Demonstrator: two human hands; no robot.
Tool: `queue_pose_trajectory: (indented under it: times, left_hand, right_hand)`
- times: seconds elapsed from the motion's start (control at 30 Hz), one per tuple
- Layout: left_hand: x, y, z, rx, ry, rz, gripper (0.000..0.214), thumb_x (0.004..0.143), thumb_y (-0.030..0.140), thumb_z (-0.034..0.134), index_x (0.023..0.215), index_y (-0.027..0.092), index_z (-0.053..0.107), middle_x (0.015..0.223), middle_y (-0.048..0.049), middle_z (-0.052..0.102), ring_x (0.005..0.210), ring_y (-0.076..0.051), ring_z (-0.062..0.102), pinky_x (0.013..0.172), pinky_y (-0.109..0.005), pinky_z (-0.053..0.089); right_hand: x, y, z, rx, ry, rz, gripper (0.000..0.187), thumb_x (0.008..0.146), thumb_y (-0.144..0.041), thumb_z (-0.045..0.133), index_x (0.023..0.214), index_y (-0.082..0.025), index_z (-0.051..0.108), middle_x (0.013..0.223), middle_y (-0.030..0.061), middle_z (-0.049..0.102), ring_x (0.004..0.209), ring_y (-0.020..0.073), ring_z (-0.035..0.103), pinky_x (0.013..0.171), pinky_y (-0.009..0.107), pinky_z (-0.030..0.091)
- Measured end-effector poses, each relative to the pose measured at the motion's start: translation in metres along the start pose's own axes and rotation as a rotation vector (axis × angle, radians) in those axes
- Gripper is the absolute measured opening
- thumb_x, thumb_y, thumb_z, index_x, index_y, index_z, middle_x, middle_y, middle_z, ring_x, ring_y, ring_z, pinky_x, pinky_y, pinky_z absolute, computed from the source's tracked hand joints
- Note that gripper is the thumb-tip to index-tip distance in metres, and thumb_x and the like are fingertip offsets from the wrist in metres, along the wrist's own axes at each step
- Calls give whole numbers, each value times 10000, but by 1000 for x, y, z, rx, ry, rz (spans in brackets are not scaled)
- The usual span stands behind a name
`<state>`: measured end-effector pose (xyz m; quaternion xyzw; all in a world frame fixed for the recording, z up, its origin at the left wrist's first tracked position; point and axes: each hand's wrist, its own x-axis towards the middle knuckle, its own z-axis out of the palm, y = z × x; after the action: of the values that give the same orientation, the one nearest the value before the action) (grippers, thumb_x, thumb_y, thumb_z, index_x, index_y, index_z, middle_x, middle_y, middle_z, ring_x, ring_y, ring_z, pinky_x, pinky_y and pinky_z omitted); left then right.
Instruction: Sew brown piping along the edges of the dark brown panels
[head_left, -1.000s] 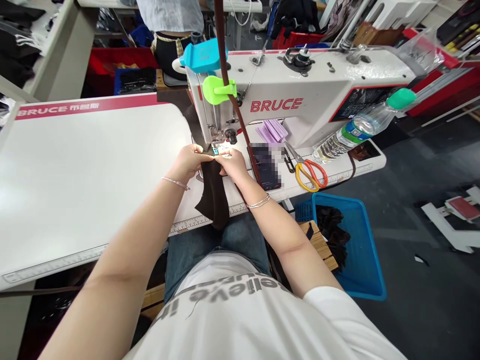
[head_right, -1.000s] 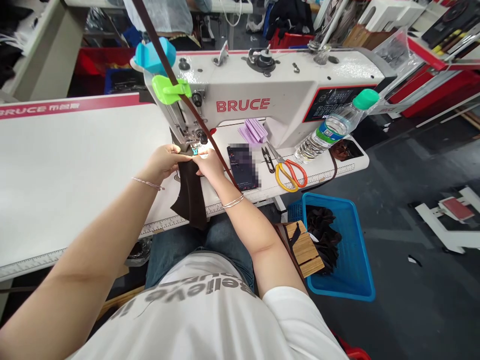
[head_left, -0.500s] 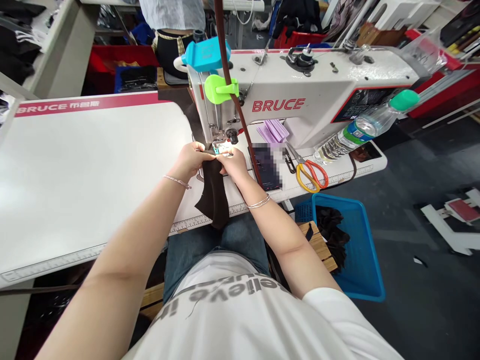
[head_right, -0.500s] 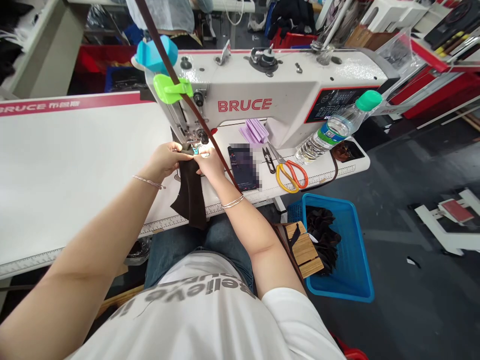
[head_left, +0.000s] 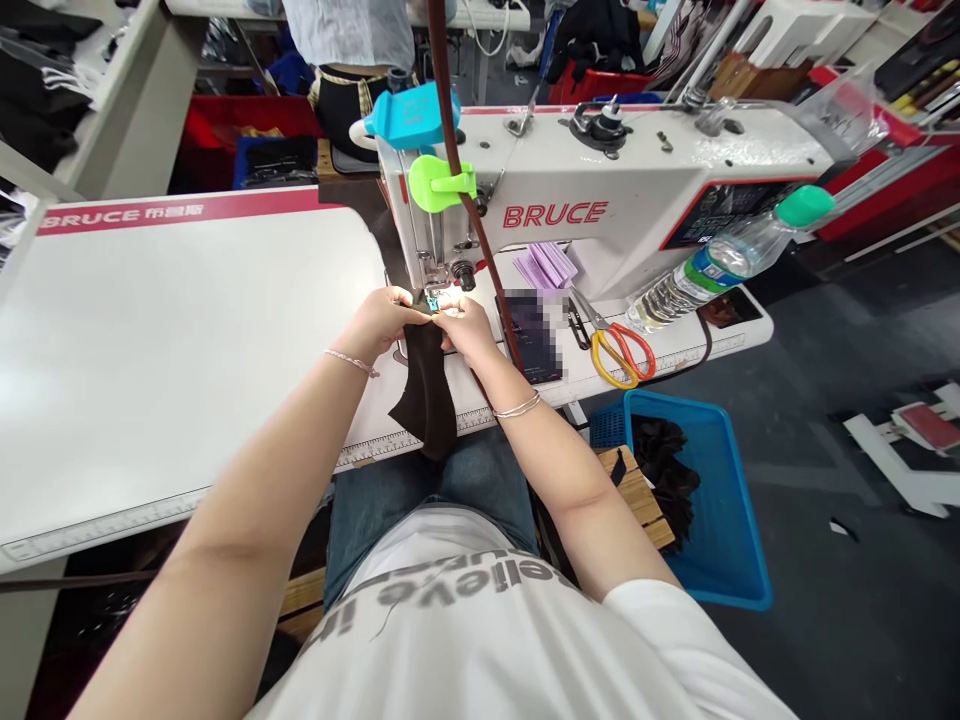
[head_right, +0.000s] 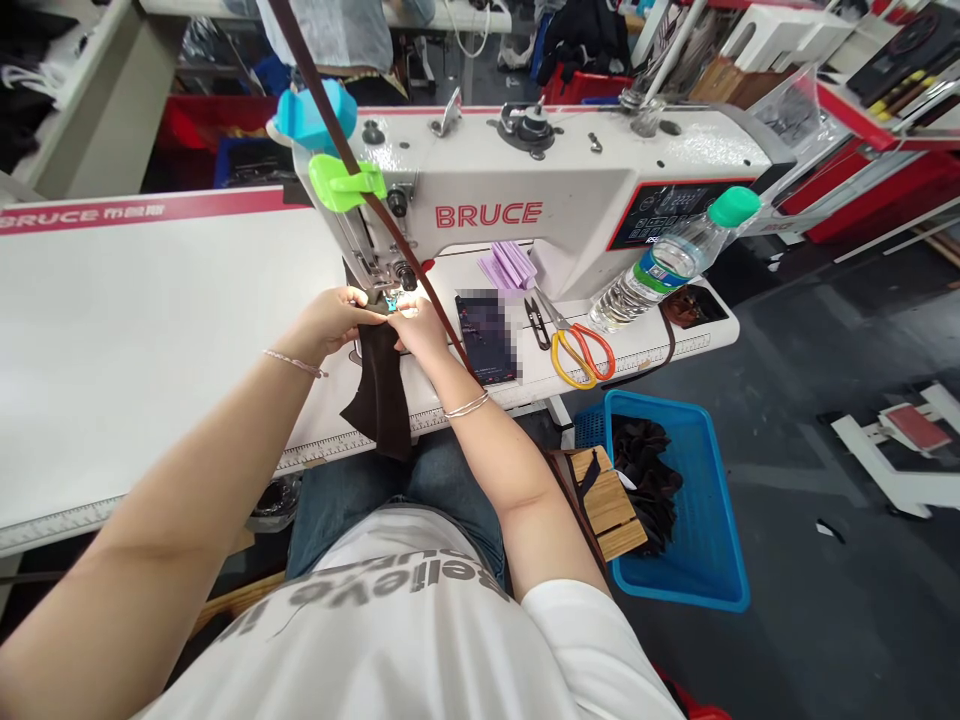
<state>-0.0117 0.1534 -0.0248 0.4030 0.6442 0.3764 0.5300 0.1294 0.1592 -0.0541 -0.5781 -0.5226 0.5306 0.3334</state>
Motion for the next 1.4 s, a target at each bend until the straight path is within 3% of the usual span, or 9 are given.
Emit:
queue_pose_trajectory:
  times: [0.17,0.63,0.77,0.97,1.1,1.2,1.3,1.4]
  left_hand:
    - [0,2,1,23,-3,-7,381,500,47,731,631,188,402,524,86,357,462,-49,360,443,-185,255]
    - [0,4,1,333,-42,98,247,584,60,677,703,186,501,538,63,418,453,-69,368,455,-221,219]
    - [2,2,1,325,-41,123,251,606,84,677,734,190,489,539,71,399,443,-61,333,450,-217,210]
    - [0,3,2,256,-13,78,284,553,62,691,696,194,483,503,80,363,436,-63,314,442,-211,202]
    - [4,10,2,219,-14,-15,285,492,49,698,643,190,502,520,61,421,466,-75,363,461,-214,263]
    - [8,18,2,270,-49,-71,290,445,30,713,590,185,515,544,38,463,505,-100,431,483,-222,306]
    - [12,27,0,373,-84,-121,321,405,2,739,501,180,489,493,31,408,480,-118,439,461,-229,263]
    - [16,30,-2,396,-46,-97,366,365,-17,761,453,183,466,457,31,366,454,-137,453,443,-234,253]
  right_hand:
    - [-2,0,-1,-20,-15,-22,166,725,-240,577,883,-231,527,420,-87,492,419,169,599,413,216,447]
    - [3,5,1,64,4,17,187,711,-203,607,875,-226,520,500,-84,502,411,142,555,403,213,431]
    - [3,6,1,73,1,17,187,704,-175,604,869,-224,531,565,-68,543,413,133,547,417,224,447]
    - [3,9,2,27,-8,9,190,718,-209,602,896,-232,541,578,-58,550,449,154,574,437,239,468]
    - [1,7,1,22,-1,-5,203,712,-204,602,902,-229,535,650,-46,588,457,140,577,438,233,476]
    - [0,5,1,3,-7,5,219,698,-213,626,899,-225,538,721,-30,621,463,128,578,441,233,486]
    - [0,3,1,-22,-9,22,221,695,-229,640,897,-222,549,748,-15,635,476,135,590,448,242,496]
    - [0,0,0,-53,-3,19,209,690,-226,641,882,-220,558,759,-7,646,462,137,585,438,250,488]
